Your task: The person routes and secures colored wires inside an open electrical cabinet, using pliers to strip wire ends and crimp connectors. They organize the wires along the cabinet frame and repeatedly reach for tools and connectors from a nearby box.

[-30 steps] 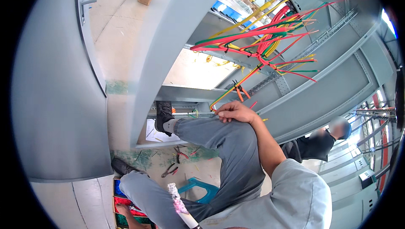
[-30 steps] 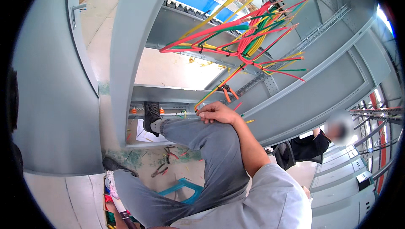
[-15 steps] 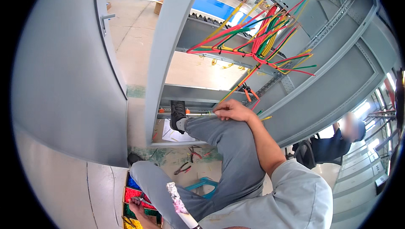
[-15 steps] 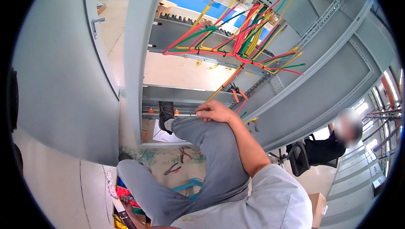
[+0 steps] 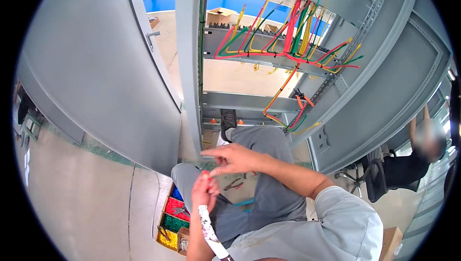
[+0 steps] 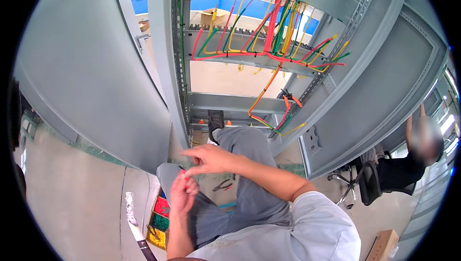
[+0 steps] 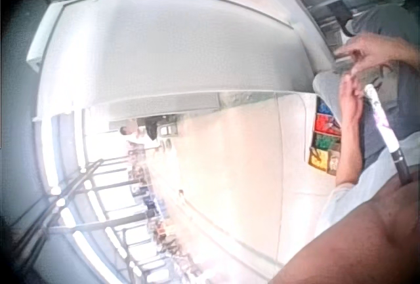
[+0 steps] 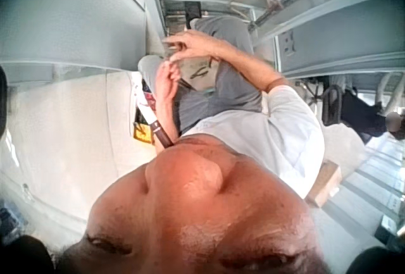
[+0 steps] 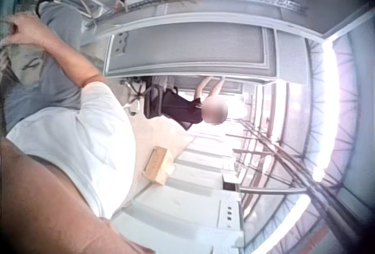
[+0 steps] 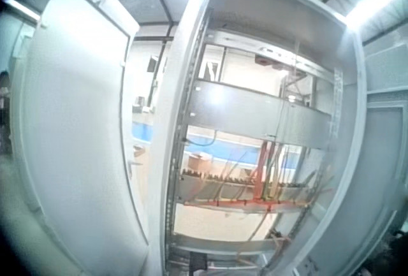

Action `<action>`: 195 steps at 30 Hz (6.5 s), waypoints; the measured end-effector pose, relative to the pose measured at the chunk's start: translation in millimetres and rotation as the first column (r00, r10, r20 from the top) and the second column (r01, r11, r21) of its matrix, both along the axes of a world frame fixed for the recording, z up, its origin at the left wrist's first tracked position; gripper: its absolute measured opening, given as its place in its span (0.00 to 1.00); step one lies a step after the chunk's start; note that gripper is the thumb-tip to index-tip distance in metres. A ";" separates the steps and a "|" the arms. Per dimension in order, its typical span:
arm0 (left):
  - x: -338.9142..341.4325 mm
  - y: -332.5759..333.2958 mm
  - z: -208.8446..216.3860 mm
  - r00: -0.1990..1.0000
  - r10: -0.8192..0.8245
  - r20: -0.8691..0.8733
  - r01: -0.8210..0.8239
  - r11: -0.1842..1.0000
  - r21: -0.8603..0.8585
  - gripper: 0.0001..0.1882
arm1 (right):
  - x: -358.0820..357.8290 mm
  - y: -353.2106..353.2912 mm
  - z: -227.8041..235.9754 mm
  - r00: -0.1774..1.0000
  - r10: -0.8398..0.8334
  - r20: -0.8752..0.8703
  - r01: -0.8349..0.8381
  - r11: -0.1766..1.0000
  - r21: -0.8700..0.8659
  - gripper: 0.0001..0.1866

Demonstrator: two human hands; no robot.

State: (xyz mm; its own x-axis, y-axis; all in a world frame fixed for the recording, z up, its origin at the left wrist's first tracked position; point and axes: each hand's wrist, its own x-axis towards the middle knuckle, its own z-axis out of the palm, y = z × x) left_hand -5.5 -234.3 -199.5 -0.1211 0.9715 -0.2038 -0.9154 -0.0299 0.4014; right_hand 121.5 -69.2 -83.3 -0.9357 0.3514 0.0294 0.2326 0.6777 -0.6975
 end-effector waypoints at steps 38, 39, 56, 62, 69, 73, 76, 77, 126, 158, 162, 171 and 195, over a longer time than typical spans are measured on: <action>67.0 93.5 68.7 0.932 -0.100 0.350 0.043 0.985 0.166 0.07 | 130.3 49.4 57.2 0.588 -0.657 -0.471 -0.321 0.344 -0.882 0.20; 65.1 96.2 73.9 0.932 -0.092 0.351 0.038 0.987 0.156 0.06 | 128.0 50.2 58.4 0.585 -0.660 -0.471 -0.320 0.346 -0.882 0.19; 18.3 155.5 132.0 0.989 -0.001 0.148 -0.037 0.967 0.251 0.07 | 95.9 74.2 108.1 0.627 -0.578 -0.522 -0.054 0.636 -0.770 0.09; -10.3 207.6 209.7 0.500 0.539 -0.678 -0.347 0.842 0.414 0.17 | 57.3 94.6 172.9 0.668 -0.355 -0.654 0.204 0.933 -0.297 0.16; -28.0 255.1 260.7 0.008 0.622 -0.783 -0.258 0.758 0.599 0.16 | 26.0 124.5 219.9 0.687 -0.272 -0.674 0.199 0.962 -0.185 0.13; -30.6 263.1 259.4 0.015 0.638 -0.770 -0.215 0.754 0.620 0.13 | 22.6 136.2 226.2 0.739 -0.228 -0.634 0.303 0.953 0.011 0.11; -28.3 263.8 257.6 0.029 0.655 -0.755 -0.196 0.744 0.639 0.13 | 16.8 146.3 224.4 0.704 -0.171 -0.690 0.385 0.908 0.168 0.10; -27.1 263.4 256.9 0.038 0.661 -0.749 -0.188 0.741 0.645 0.13 | 14.9 149.5 225.4 0.712 -0.152 -0.685 0.394 0.895 0.211 0.09; -20.2 279.6 222.0 0.258 0.759 -0.598 -0.180 0.646 0.742 0.11 | -17.7 139.6 230.0 0.937 -0.257 -0.235 0.316 0.345 0.884 0.17; 58.3 185.0 174.5 0.840 0.023 -0.542 0.107 0.972 0.207 0.34 | 76.5 86.6 100.5 0.897 -0.217 -0.385 0.313 0.927 0.208 0.15; 70.4 185.9 160.3 0.748 -0.101 -0.656 0.234 0.965 0.117 0.36 | 102.8 74.4 80.9 0.855 -0.391 -0.340 0.361 0.920 -0.153 0.13; 111.1 200.2 163.7 0.812 -0.289 -0.508 0.410 0.901 0.143 0.37 | 175.5 101.8 108.2 0.674 -0.598 -0.434 0.299 0.758 -0.579 0.11; 44.8 150.8 -82.7 0.812 -0.389 -0.436 0.254 0.907 -0.336 0.16 | 302.8 210.5 268.0 0.603 -0.564 -0.564 0.797 0.391 0.460 0.13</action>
